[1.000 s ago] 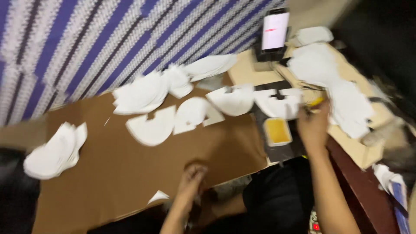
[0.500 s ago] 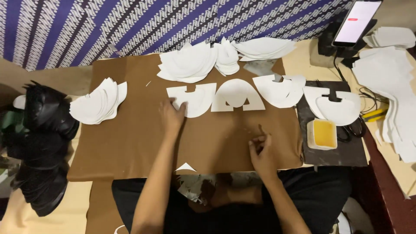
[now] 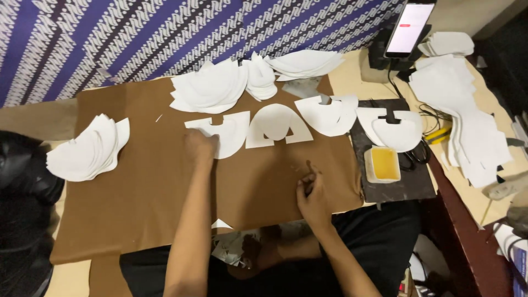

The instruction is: Applying glue to the edges of white leather cut-outs and folding them to prepare for assembly

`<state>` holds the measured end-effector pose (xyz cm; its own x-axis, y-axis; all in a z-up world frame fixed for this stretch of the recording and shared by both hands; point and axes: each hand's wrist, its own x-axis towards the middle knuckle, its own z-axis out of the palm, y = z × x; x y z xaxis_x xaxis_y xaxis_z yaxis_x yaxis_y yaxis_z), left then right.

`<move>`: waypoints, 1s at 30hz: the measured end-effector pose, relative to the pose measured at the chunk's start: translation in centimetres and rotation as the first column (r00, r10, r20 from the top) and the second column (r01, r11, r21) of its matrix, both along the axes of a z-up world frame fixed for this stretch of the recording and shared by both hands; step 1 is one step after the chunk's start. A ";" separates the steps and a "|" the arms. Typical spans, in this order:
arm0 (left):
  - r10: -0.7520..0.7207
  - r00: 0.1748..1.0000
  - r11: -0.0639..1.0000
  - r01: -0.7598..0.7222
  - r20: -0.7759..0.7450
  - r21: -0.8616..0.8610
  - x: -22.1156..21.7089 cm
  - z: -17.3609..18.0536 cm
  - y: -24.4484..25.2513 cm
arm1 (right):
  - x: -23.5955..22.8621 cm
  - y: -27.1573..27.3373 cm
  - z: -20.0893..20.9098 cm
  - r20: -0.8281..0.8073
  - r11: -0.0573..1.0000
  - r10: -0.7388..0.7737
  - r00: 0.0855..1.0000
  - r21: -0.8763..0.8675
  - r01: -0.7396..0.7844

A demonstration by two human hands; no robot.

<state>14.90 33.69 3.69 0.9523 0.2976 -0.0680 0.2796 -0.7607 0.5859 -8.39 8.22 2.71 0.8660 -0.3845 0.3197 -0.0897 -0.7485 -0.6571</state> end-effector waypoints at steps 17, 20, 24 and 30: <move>0.123 0.980 0.713 0.021 0.154 -0.701 -11.7 5.1 -0.7 | 1.4 3.9 5.4 0.057 0.710 0.179 0.982 0.683 -0.169; 0.092 0.995 0.632 -0.035 0.030 -0.774 -15.7 6.0 -3.5 | 2.6 6.3 3.4 0.091 0.532 0.237 0.967 0.821 -0.208; -0.021 0.999 0.564 -0.014 -0.031 -0.826 -16.9 1.3 -4.0 | 2.9 6.3 3.3 -0.131 0.690 0.160 0.978 0.723 -0.016; -0.324 0.900 0.942 0.337 0.291 0.008 -10.6 3.8 -0.8 | 2.9 5.7 11.0 -0.137 0.744 0.185 0.973 0.666 -0.047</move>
<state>4.27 32.87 7.53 0.9761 -0.0347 0.2146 -0.1665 -0.7539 0.6355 -5.51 13.93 13.66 0.9329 -0.3315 -0.1405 -0.1996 -0.1514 -0.9681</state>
